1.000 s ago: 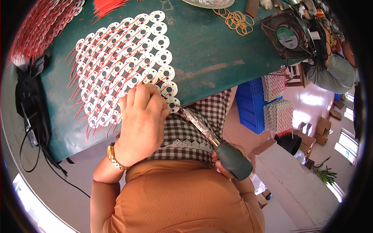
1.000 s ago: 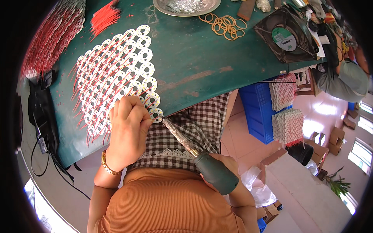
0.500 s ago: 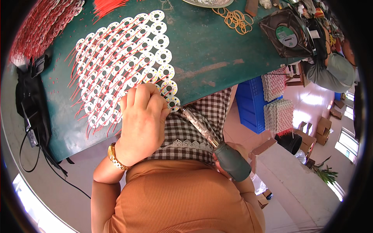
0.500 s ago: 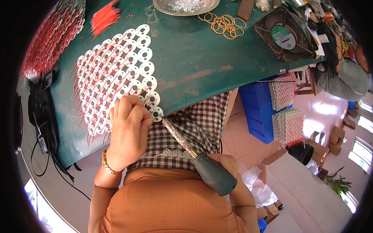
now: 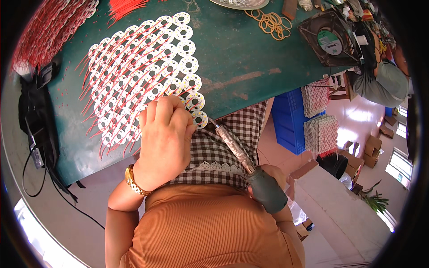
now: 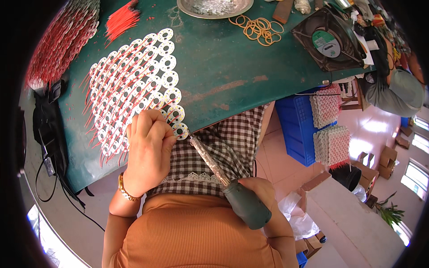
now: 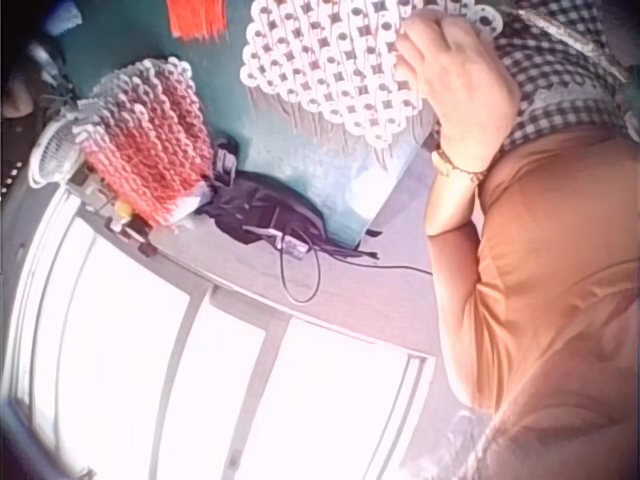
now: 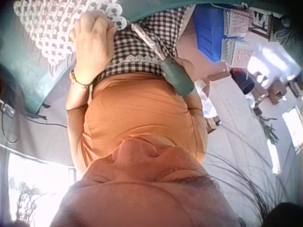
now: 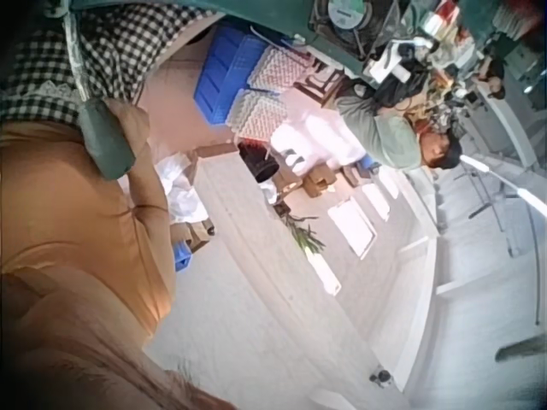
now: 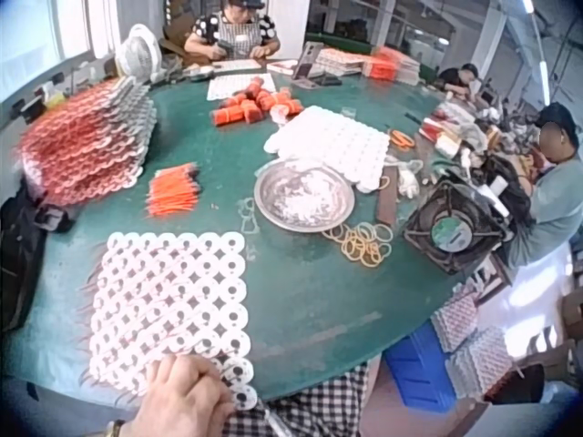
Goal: The person places wires onto circular LED boards and solders them in place using a soldering iron.
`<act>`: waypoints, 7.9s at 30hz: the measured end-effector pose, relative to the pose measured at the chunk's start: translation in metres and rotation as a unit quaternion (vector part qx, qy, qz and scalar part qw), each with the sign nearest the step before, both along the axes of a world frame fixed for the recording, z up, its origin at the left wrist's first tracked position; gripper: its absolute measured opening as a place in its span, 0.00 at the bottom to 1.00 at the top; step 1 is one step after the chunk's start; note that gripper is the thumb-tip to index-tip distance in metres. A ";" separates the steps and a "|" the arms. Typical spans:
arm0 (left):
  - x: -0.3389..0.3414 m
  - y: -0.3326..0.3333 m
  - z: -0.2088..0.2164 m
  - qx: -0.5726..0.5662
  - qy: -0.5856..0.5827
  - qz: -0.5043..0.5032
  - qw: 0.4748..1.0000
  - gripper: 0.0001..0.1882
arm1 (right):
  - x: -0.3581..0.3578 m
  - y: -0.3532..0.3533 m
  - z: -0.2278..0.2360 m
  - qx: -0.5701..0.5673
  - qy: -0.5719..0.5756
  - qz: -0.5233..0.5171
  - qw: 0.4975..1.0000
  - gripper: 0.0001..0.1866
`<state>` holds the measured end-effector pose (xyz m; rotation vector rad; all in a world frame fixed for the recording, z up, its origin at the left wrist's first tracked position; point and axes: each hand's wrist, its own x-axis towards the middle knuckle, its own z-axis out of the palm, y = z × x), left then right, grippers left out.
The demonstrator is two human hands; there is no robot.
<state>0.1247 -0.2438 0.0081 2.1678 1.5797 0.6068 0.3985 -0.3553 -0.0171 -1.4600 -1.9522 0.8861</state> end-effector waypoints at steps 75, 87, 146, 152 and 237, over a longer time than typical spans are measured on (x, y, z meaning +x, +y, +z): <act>-0.036 0.014 0.003 0.021 0.190 -0.062 0.980 0.47 | -0.040 0.032 -0.036 -0.041 0.367 -0.041 0.929 0.17; -0.073 -0.006 0.023 -0.065 0.171 -0.145 0.972 0.49 | -0.060 0.087 -0.014 -0.136 0.577 -0.030 0.805 0.40; -0.080 0.174 0.011 -0.164 -0.389 0.138 0.896 0.05 | -0.060 0.123 -0.007 -0.119 0.452 -0.034 0.884 0.32; -0.070 0.158 0.001 -0.067 -0.246 0.120 0.959 0.07 | -0.067 0.137 0.026 -0.100 0.462 -0.046 0.880 0.29; -0.052 0.139 -0.014 0.088 -0.030 0.036 0.995 0.05 | -0.078 0.136 0.022 -0.059 0.236 -0.042 0.969 0.20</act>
